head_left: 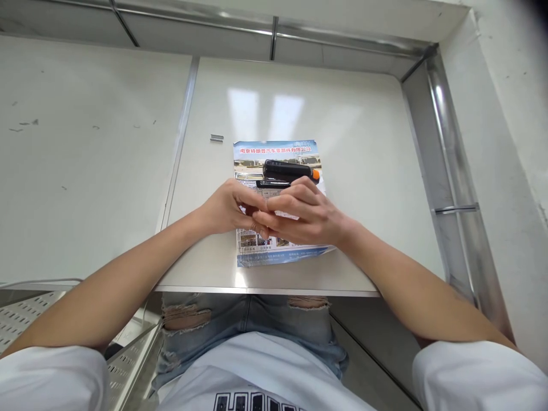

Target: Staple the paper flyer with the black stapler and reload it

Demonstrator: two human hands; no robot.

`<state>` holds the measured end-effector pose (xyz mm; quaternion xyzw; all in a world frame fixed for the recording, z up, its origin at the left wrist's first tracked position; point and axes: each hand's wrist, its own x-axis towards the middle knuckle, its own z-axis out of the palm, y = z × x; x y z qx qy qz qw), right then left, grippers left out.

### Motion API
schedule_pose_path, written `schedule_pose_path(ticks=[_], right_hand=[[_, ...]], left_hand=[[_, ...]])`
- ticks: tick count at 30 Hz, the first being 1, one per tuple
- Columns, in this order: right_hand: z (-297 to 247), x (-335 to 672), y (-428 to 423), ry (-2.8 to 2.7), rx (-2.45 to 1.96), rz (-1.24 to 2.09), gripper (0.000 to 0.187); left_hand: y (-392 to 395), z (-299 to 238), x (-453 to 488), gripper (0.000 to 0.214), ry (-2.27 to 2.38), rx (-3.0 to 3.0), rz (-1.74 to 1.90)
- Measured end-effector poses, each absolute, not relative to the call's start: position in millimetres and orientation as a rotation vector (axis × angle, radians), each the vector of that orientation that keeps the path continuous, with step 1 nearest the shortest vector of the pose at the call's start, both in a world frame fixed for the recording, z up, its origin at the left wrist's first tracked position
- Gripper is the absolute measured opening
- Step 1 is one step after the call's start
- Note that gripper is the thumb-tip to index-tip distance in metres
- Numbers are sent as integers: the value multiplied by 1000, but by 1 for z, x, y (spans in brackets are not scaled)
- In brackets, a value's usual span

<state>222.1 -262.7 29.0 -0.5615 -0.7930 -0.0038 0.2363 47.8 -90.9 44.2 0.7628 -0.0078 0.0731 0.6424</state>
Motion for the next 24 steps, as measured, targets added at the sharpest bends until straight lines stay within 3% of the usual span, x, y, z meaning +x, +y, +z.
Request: schedule_pose_path(ticks=[8,14,24], right_hand=[[23,221,-266,-2221,-1442,-298,43],[14,223,-272,-2120,-1414,-416,39],[40,307,-269,-1263,-2129,-504,37]], left_hand=[[-89,44,46,30,-85,1731,126],[-87,41,47,43,-163,1692,236],[-77,43,53,53,260,1768,641]])
